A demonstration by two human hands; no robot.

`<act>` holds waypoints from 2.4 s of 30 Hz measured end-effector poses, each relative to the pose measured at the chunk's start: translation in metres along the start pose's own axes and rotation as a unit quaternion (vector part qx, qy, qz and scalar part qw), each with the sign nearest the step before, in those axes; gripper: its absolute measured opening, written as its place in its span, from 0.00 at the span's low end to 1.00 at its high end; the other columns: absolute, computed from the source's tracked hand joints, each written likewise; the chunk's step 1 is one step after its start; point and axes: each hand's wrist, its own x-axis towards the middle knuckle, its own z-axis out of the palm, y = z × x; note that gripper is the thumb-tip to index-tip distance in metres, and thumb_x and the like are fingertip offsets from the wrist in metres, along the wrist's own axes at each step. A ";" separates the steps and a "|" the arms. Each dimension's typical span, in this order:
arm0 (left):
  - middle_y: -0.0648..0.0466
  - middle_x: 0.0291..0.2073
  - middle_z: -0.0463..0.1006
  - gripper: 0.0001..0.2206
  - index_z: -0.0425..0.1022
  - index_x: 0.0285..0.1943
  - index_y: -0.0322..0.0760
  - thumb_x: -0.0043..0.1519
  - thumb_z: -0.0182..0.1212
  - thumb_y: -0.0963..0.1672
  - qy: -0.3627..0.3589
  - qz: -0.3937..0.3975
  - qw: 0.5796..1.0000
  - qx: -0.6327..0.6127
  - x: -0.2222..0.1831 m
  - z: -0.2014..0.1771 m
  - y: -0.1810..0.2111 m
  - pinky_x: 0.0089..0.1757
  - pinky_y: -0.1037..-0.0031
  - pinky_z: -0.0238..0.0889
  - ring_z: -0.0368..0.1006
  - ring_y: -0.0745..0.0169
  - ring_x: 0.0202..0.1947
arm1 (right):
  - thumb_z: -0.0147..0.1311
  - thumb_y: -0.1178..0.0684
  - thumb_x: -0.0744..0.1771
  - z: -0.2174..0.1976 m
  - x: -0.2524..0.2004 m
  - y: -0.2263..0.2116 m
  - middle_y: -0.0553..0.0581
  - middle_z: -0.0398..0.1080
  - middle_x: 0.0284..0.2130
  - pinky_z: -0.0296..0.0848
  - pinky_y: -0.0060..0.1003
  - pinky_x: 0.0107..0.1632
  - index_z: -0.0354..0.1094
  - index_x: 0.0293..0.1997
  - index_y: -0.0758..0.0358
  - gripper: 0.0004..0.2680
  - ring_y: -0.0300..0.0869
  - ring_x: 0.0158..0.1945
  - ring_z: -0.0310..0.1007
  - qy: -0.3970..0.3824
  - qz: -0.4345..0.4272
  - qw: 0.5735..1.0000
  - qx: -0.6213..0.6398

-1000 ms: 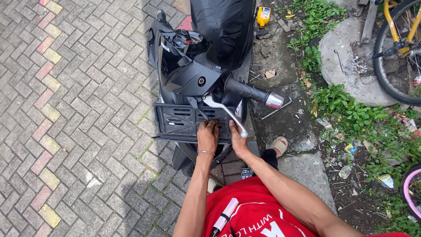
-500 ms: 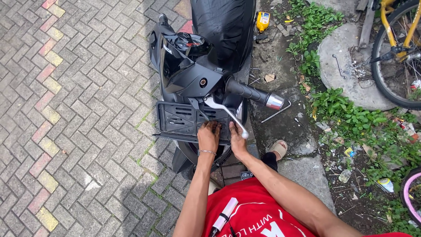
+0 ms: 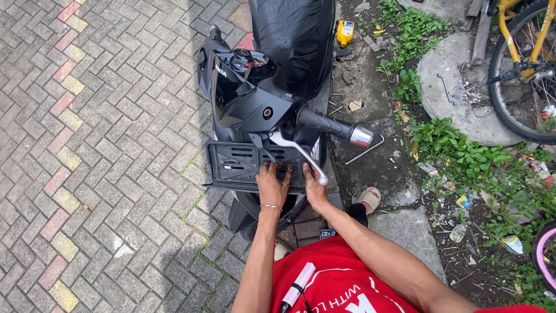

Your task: Removing the license plate and its mounting bracket from a motorcycle using a wrench.

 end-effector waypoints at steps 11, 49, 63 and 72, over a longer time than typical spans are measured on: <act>0.58 0.36 0.77 0.07 0.81 0.41 0.53 0.63 0.56 0.44 -0.026 0.107 0.991 0.079 0.001 0.001 0.007 0.48 0.70 0.57 0.72 0.61 0.45 | 0.52 0.44 0.71 0.000 -0.007 -0.017 0.63 0.73 0.54 0.63 0.52 0.65 0.69 0.62 0.65 0.17 0.49 0.60 0.68 -0.001 0.017 1.000 0.004; 0.58 0.34 0.79 0.06 0.79 0.39 0.52 0.61 0.63 0.51 0.017 -0.030 0.997 0.071 -0.006 0.028 0.004 0.47 0.62 0.58 0.74 0.58 0.40 | 0.52 0.45 0.71 -0.006 -0.005 -0.010 0.62 0.72 0.57 0.63 0.49 0.65 0.68 0.65 0.61 0.16 0.49 0.63 0.67 -0.013 -0.009 1.000 -0.008; 0.54 0.31 0.77 0.02 0.81 0.37 0.48 0.57 0.65 0.44 0.010 0.216 0.969 0.120 0.014 0.025 -0.023 0.44 0.65 0.58 0.72 0.56 0.37 | 0.53 0.45 0.71 -0.008 0.001 0.000 0.56 0.71 0.55 0.62 0.46 0.66 0.66 0.66 0.62 0.17 0.40 0.60 0.65 -0.030 0.008 0.999 0.044; 0.56 0.42 0.78 0.09 0.79 0.47 0.53 0.60 0.60 0.44 -0.100 0.356 0.906 0.207 0.030 -0.001 -0.030 0.51 0.62 0.56 0.70 0.57 0.48 | 0.52 0.46 0.72 -0.009 0.006 0.004 0.57 0.72 0.53 0.63 0.45 0.65 0.68 0.64 0.63 0.15 0.40 0.58 0.66 -0.035 -0.020 0.999 0.031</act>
